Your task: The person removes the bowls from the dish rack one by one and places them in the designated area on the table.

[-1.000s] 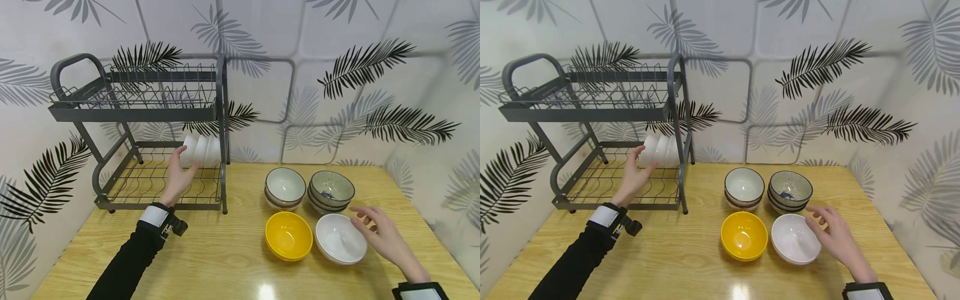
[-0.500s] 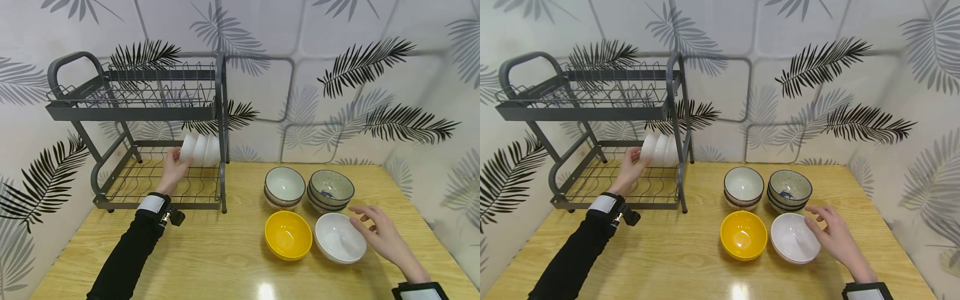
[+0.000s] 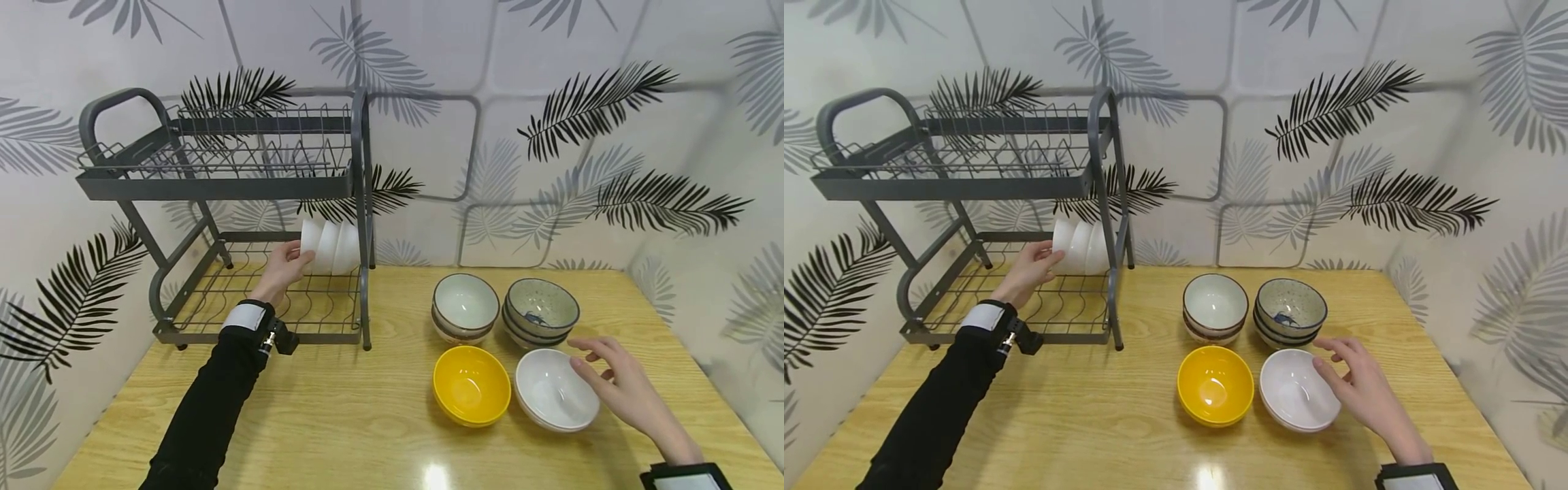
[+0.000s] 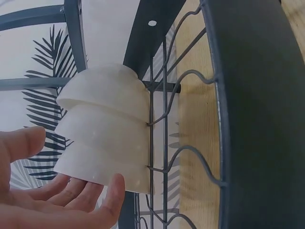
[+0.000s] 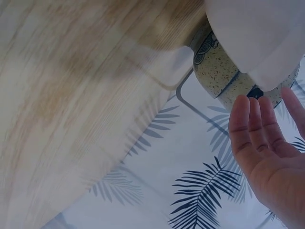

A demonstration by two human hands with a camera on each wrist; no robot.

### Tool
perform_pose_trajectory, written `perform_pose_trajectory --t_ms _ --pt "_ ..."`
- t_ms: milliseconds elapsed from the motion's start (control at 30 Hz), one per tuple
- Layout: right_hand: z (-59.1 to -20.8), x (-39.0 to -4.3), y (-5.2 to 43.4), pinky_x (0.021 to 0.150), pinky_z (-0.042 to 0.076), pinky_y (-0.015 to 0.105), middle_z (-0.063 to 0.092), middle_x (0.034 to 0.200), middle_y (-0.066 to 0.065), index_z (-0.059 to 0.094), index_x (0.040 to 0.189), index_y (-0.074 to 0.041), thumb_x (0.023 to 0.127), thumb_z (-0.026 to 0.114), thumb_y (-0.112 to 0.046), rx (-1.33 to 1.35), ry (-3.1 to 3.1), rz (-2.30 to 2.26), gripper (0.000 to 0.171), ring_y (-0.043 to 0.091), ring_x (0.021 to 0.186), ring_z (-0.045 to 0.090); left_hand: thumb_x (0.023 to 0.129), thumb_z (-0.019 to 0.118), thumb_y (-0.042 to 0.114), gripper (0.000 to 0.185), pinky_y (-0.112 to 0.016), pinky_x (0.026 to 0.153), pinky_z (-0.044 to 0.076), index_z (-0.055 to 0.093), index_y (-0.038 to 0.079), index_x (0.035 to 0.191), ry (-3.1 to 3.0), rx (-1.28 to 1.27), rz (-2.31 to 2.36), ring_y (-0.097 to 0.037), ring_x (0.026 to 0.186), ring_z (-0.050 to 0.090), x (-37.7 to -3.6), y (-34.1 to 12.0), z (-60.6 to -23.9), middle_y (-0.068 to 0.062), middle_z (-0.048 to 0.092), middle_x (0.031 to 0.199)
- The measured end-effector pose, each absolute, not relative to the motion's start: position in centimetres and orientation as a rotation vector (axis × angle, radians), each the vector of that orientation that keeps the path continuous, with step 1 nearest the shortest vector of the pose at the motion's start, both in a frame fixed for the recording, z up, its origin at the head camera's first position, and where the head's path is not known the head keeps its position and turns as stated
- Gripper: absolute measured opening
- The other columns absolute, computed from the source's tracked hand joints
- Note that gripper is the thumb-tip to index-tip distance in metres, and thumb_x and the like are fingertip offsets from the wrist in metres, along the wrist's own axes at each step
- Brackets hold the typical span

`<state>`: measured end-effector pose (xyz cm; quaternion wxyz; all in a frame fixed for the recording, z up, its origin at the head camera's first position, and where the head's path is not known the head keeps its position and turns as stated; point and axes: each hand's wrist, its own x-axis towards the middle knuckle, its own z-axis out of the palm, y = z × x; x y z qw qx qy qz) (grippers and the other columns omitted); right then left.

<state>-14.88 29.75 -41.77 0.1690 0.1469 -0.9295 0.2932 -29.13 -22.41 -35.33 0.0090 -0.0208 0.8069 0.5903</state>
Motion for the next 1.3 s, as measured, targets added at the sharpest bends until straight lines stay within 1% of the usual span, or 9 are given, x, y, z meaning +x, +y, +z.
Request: perform_pose_trajectory --t_ms 233,367,667,767,833,900,933,1133,1300 --pt "-41.6 -14.8 29.9 0.062 0.047 0.018 0.064 0.117 0.018 0.067 0.123 -0.003 0.098 0.065 -0.016 0.397 -2.672 0.824 0.029 -0.012 0.093 0.044 0.106 0.047 0.016 0.057 -0.053 0.118 0.038 0.027 -0.004 0.156 2.508 -0.072 1.862 -0.041 0.142 0.041 -29.3 -22.5 -35.5 -0.029 0.038 0.155" --pt "-41.7 -14.7 29.9 0.062 0.047 0.018 0.065 0.115 0.017 0.067 0.122 -0.003 0.096 0.066 -0.013 0.418 -2.642 0.833 0.028 -0.011 0.093 0.045 0.106 0.047 0.012 0.055 -0.052 0.119 0.038 0.029 -0.006 0.155 2.506 -0.085 1.881 -0.042 0.142 0.041 -29.3 -23.1 -35.7 -0.031 0.037 0.153" --pt "-41.7 -14.8 29.8 0.061 0.047 0.019 0.065 0.114 0.017 0.068 0.121 -0.002 0.095 0.067 -0.01 0.432 -2.604 0.854 0.027 -0.013 0.093 0.045 0.106 0.047 0.011 0.046 -0.043 0.113 0.047 0.042 -0.008 0.148 2.543 -0.236 1.928 -0.033 0.129 0.049 -29.7 -24.6 -36.6 -0.025 0.045 0.143" --pt "-41.7 -14.8 29.7 0.062 0.048 0.018 0.065 0.114 0.017 0.068 0.121 -0.003 0.095 0.067 -0.01 0.426 -2.605 0.847 0.027 -0.013 0.093 0.044 0.106 0.047 0.012 0.044 -0.034 0.104 0.054 0.045 -0.008 0.145 2.557 -0.21 1.942 -0.035 0.129 0.05 -29.6 -25.0 -36.8 -0.024 0.048 0.137" --pt "-41.6 -14.9 29.7 0.062 0.048 0.018 0.065 0.114 0.018 0.068 0.121 -0.003 0.095 0.067 -0.01 0.419 -2.61 0.848 0.027 -0.014 0.093 0.044 0.107 0.047 0.012 0.043 -0.025 0.094 0.058 0.046 -0.009 0.143 2.554 -0.181 1.977 -0.036 0.129 0.051 -29.3 -25.1 -36.9 -0.022 0.05 0.131" --pt "-41.6 -14.8 29.6 0.062 0.048 0.018 0.065 0.115 0.018 0.067 0.122 -0.003 0.095 0.068 -0.009 0.415 -2.613 0.851 0.028 -0.014 0.093 0.044 0.107 0.046 0.011 0.041 -0.015 0.082 0.058 0.046 -0.01 0.142 2.541 -0.172 2.029 -0.035 0.126 0.051 -29.2 -25.2 -37.1 -0.017 0.051 0.125" --pt "-41.6 -14.8 29.6 0.062 0.048 0.018 0.065 0.116 0.019 0.067 0.122 -0.003 0.095 0.068 -0.009 0.415 -2.615 0.85 0.028 -0.014 0.094 0.043 0.107 0.046 0.011 0.041 -0.013 0.08 0.057 0.046 -0.01 0.142 2.525 -0.172 2.065 -0.034 0.126 0.051 -29.0 -25.2 -37.1 -0.015 0.051 0.124" --pt "-41.1 -14.8 29.3 0.062 0.049 0.019 0.064 0.115 0.019 0.067 0.121 -0.003 0.095 0.068 -0.009 0.427 -2.59 0.85 0.027 -0.015 0.094 0.042 0.107 0.046 0.012 0.04 -0.013 0.081 0.057 0.048 -0.007 0.142 2.506 -0.253 2.197 -0.022 0.116 0.052 -28.4 -25.1 -37.3 -0.004 0.049 0.119" --pt "-40.4 -15.1 28.9 0.062 0.049 0.017 0.063 0.116 0.018 0.067 0.121 -0.002 0.095 0.067 -0.006 0.451 -2.534 0.875 0.027 -0.017 0.096 0.042 0.106 0.049 0.014 0.039 -0.014 0.079 0.057 0.051 -0.007 0.139 2.564 -0.262 2.248 -0.011 0.099 0.056 -27.8 -24.9 -37.2 -0.003 0.05 0.115"
